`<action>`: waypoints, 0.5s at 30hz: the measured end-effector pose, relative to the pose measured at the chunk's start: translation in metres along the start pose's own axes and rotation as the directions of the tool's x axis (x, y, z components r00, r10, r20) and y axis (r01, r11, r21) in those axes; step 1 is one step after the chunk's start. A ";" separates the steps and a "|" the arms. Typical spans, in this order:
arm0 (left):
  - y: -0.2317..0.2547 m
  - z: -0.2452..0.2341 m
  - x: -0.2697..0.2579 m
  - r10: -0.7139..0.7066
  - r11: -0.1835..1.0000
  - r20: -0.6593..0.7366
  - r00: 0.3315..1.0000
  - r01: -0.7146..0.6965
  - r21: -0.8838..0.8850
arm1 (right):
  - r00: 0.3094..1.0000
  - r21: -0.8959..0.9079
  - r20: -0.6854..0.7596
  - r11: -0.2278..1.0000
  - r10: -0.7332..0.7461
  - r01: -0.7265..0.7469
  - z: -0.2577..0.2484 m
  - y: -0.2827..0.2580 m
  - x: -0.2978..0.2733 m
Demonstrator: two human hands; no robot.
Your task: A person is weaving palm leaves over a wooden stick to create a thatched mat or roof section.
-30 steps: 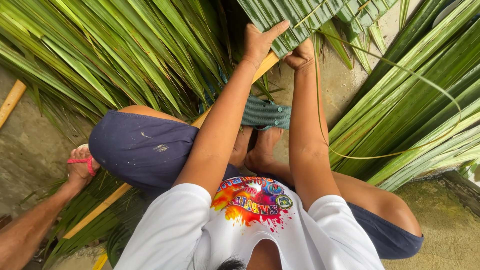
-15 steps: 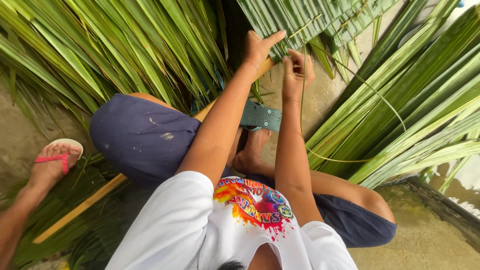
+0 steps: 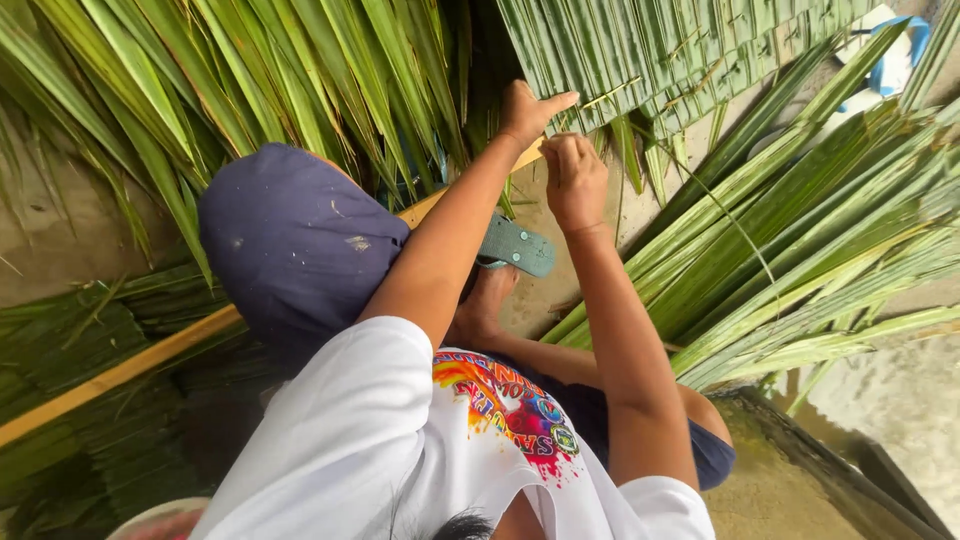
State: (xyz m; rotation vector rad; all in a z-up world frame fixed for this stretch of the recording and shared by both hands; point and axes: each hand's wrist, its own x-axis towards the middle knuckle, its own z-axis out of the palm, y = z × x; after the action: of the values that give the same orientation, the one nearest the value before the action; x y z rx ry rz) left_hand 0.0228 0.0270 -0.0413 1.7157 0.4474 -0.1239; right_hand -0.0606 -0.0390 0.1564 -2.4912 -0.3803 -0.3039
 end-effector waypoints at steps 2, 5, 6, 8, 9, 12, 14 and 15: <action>0.001 -0.002 0.002 -0.099 0.989 0.096 0.990 0.088 0.116 | 0.987 -0.087 0.109 0.988 -0.120 0.130 -0.012 -0.010 -0.003; 0.000 -0.002 0.003 -0.005 0.999 0.048 0.999 0.002 0.052 | 0.948 0.042 0.195 0.967 -0.253 0.249 -0.050 -0.064 0.003; -0.001 -0.003 0.000 -0.005 0.999 0.050 0.999 0.003 0.046 | 0.947 0.037 0.198 0.967 -0.253 0.251 -0.067 -0.084 0.000; 0.001 -0.003 0.001 -0.058 0.995 0.079 0.995 0.051 0.089 | 0.929 0.322 0.310 0.942 -0.202 0.097 -0.102 -0.122 -0.002; 0.006 -0.005 -0.001 -0.056 0.996 0.081 0.995 0.050 0.078 | 0.927 0.313 0.314 0.944 -0.204 0.101 -0.126 -0.136 -0.001; 0.016 -0.009 -0.005 -0.095 0.992 0.084 0.992 0.088 0.090 | 0.970 0.469 0.243 0.876 -0.006 -0.112 -0.203 -0.150 -0.007; 0.015 -0.009 -0.002 -0.077 0.990 0.111 0.991 0.063 0.126 | 0.984 0.659 -0.139 0.731 -0.114 0.178 -0.257 -0.121 -0.022; 0.015 -0.010 -0.003 -0.076 0.990 0.110 0.991 0.062 0.123 | 0.984 0.658 -0.138 0.732 -0.117 0.179 -0.276 -0.102 -0.023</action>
State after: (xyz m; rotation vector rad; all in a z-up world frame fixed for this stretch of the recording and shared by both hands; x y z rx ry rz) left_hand 0.0242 0.0338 -0.0247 1.7999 0.4214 -0.3032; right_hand -0.1517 -0.1263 0.4235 -1.7294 -0.5439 -0.2765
